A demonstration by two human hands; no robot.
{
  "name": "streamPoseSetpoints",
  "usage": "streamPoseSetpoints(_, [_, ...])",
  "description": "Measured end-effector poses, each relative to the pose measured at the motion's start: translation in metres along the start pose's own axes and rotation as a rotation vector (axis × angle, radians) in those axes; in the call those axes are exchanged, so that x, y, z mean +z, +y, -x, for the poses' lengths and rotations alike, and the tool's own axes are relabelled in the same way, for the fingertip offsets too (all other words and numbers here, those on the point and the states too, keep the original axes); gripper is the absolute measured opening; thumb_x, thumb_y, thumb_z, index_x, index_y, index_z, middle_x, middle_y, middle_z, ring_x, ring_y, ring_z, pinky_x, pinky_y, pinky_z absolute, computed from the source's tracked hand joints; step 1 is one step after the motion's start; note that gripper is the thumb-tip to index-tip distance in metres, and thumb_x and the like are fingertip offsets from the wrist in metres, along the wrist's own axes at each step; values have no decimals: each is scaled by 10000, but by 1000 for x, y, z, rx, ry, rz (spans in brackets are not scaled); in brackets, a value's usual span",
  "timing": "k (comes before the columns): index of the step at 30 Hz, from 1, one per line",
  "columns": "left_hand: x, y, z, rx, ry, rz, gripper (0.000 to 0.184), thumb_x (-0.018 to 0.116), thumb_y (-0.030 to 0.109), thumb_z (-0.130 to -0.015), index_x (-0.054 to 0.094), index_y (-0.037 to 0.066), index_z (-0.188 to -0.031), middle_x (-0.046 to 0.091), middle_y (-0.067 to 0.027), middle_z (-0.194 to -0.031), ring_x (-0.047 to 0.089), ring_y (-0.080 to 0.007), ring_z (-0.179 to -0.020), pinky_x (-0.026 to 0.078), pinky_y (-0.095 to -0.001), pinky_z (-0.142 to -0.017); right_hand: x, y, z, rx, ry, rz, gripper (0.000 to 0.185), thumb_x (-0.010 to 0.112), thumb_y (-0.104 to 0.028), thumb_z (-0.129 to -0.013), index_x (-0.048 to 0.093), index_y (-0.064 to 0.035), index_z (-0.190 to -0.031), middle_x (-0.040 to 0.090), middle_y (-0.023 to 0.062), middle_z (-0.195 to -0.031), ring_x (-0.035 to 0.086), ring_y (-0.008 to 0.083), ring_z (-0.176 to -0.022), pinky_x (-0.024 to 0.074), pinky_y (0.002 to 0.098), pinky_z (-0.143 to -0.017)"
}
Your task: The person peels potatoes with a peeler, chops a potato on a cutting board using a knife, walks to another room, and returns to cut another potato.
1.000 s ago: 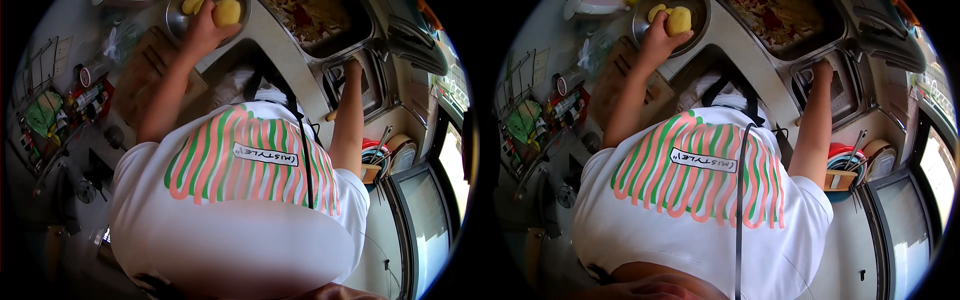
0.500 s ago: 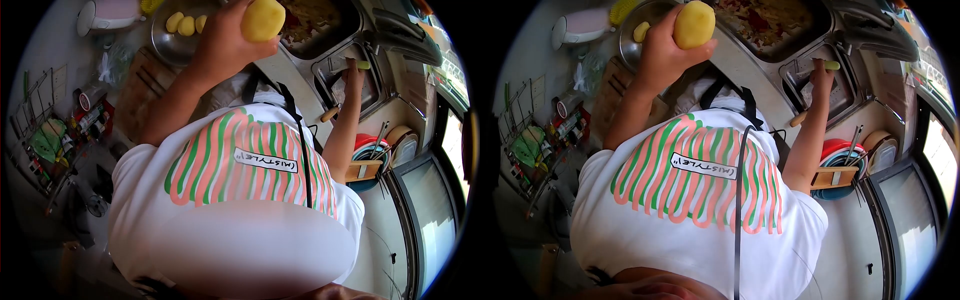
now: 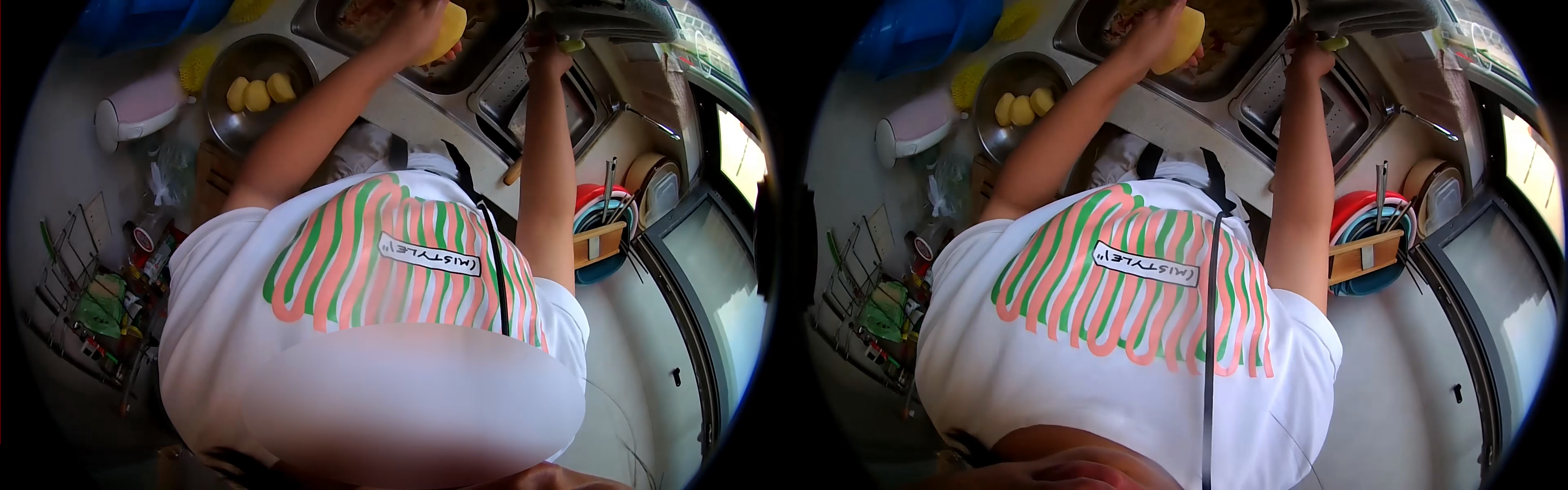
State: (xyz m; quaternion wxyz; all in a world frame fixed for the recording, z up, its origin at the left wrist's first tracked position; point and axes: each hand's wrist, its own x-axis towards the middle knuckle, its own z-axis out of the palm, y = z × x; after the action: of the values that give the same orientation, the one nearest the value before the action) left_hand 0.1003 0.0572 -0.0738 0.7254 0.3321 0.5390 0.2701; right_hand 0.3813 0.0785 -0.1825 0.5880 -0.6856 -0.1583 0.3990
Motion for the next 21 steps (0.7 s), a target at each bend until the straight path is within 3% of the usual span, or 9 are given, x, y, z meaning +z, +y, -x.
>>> streamPoseSetpoints(1, [3, 0, -11, -63, 54, -99, 832, 239, 759, -915, 632, 41, -768, 627, -75, -661, 612, -181, -563, 507, -324, -549, -4, -2, -4, 36, -4, 89, 326, 614, -31, -902, 508, 69, -1193, 656, 177, -824, 617, 233, -587, 518, 373, -509])
streamPoseSetpoints(4, [19, 16, -15, -92, -68, 188, 856, 200, 776, -904, 645, 54, -784, 630, -76, -655, 627, -190, -584, 525, -318, -587, -11, -15, 12, 10, -106, 130, 315, 608, -28, -893, 509, 75, -1174, 649, 151, -789, 601, 209, -565, 521, 365, -508])
streamPoseSetpoints(5, [21, 5, -31, -65, -107, 257, 869, 172, 787, -896, 652, 63, -864, 642, -77, -689, 636, -188, -619, 529, -313, -610, -13, -15, 18, 7, -33, 209, 291, 614, -55, -890, 542, 81, -1137, 650, 144, -799, 609, 210, -593, 530, 356, -534])
streamPoseSetpoints(11, [32, 11, -34, 12, -185, 380, 828, 172, 751, -923, 623, 70, -1056, 662, -83, -794, 656, -192, -693, 543, -316, -626, -36, -11, 19, 34, -64, 280, 208, 643, -137, -886, 614, 67, -916, 635, 132, -767, 638, 214, -669, 535, 369, -603])
streamPoseSetpoints(17, [27, -6, -58, -65, -198, 441, 523, 351, 546, -1009, 585, 94, -1128, 648, -75, -865, 643, -189, -696, 544, -325, -618, -37, -9, 21, 53, -62, 293, 177, 643, -125, -885, 609, 48, -870, 632, 111, -729, 625, 211, -601, 477, 338, -563])
streamPoseSetpoints(20, [28, -14, -71, 101, -179, 513, 312, 468, 386, -1011, 556, 102, -1108, 617, -58, -879, 634, -181, -713, 537, -324, -602, -33, -12, 28, 55, -45, 276, 173, 646, -133, -894, 606, 35, -873, 629, 108, -721, 616, 213, -587, 481, 336, -567])
streamPoseSetpoints(21, [31, -7, -69, 67, -103, 380, 181, 548, 263, -986, 529, 109, -1078, 591, -46, -874, 621, -170, -720, 521, -316, -588, -32, -13, 30, 71, -46, 270, 174, 648, -138, -897, 606, 30, -880, 625, 108, -715, 615, 213, -590, 483, 336, -570])
